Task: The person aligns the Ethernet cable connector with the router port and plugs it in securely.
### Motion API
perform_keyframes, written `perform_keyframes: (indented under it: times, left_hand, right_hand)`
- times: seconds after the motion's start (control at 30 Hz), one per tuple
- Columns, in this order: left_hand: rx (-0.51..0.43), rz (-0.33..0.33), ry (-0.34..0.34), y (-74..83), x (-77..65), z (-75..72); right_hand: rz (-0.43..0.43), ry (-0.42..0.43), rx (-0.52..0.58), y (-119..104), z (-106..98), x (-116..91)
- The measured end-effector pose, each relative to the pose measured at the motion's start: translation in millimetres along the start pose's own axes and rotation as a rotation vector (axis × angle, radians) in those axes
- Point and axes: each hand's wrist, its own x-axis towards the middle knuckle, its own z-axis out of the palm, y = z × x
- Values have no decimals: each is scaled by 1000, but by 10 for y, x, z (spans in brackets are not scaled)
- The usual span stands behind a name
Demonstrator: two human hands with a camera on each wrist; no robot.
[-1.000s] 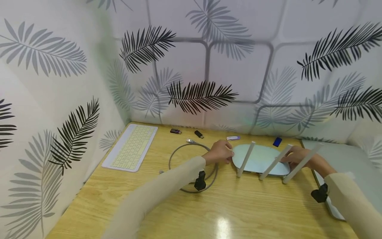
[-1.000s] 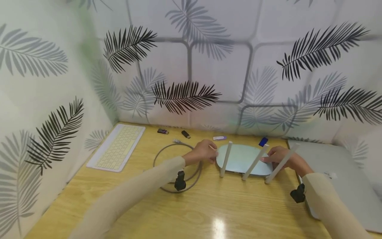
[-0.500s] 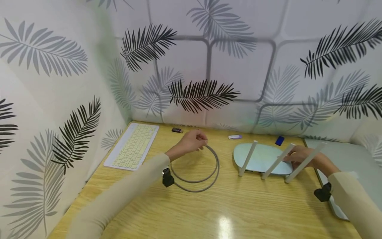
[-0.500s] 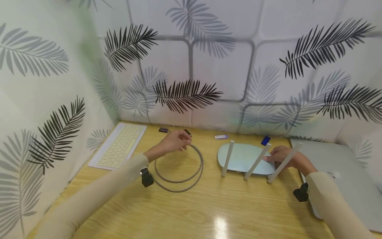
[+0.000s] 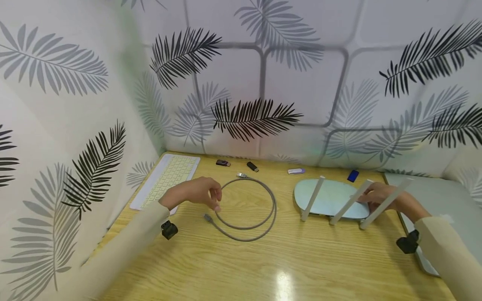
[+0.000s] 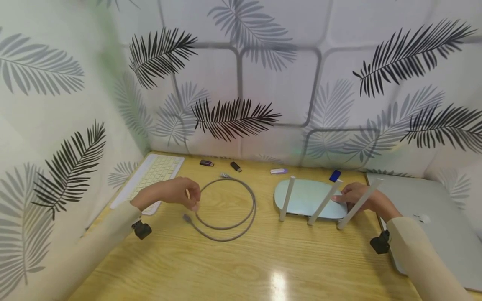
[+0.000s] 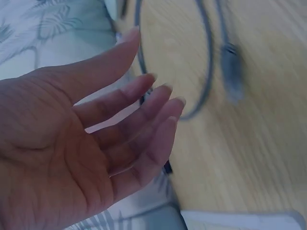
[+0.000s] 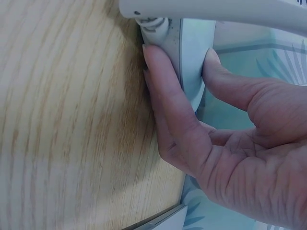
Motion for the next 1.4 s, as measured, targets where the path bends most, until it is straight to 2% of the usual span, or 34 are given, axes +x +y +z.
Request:
perform_keyframes:
  times: [0.07,0.17,0.23,0.43,0.63,0.8,0.9,1.07,1.27,1.4]
  left_hand:
    - [19,-25,-45,-94,-63,39]
    - [13,-54,-78,-210,-115,133]
    - [-6,-37,-81,-281,-141,201]
    - [-42,85,-44,-419,-182,335]
    - [-117,144,-125,-463,-220,300]
    - [-260,168,-213,-455,-263,246]
    - [-329,201,-242,-465,-294,224]
    - [-394,227,-234,-482,-333,208]
    - [-491,180,-162,-425,-366,200]
    - [-513,230,-174,-377,-393,146]
  right_hand:
    - [0,5,-9,15,1,6]
    - [-2,14,-18,28,0,9]
    - [-2,10,-7,34,-2,13]
    - [-3,1,14,53,-8,23]
    - [0,0,29,65,0,49]
    - [0,-9,43,68,0,49]
    - [-1,-7,48,72,0,50]
    - [-6,-3,47,76,-2,45]
    - [-9,-8,59,56,2,27]
    - [-2,5,31,44,7,16]
